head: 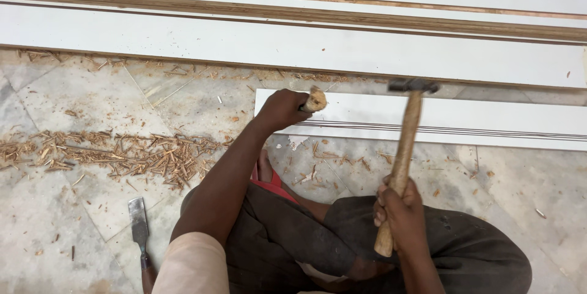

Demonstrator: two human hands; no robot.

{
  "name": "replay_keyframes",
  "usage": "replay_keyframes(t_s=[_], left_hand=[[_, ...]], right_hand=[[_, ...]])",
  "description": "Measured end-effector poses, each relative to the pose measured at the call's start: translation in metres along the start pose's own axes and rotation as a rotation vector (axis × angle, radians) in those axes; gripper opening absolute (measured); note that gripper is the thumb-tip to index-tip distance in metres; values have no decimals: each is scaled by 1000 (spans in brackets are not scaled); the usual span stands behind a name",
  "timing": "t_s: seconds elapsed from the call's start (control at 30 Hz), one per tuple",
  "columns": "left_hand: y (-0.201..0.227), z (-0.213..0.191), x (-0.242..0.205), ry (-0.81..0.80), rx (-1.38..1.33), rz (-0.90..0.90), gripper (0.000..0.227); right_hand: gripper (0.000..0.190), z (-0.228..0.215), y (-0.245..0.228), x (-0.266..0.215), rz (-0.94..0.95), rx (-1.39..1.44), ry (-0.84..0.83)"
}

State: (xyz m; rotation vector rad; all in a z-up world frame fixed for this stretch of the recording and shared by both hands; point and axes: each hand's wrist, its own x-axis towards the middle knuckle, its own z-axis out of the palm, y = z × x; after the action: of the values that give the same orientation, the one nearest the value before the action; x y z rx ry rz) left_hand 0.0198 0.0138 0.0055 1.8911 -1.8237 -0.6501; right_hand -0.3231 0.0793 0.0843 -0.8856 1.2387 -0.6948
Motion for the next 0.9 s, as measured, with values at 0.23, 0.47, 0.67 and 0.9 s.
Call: replay_keyframes(t_s=[0.23,0.47,0.67,0.9], left_hand=[[8,7,1,-59,37,9,20],[11,14,6,-69,140,60,27],[15,16,10,-120,147,19,27],[20,16,14,-182,206,-1,26]], right_hand=[[23,6,-15,-20,-253,-80,44],[23,14,5,-27,172,-105,-126],[24,8,-2,-20,-154,-23,66],[22,9,20,-16,225,-163,-96]])
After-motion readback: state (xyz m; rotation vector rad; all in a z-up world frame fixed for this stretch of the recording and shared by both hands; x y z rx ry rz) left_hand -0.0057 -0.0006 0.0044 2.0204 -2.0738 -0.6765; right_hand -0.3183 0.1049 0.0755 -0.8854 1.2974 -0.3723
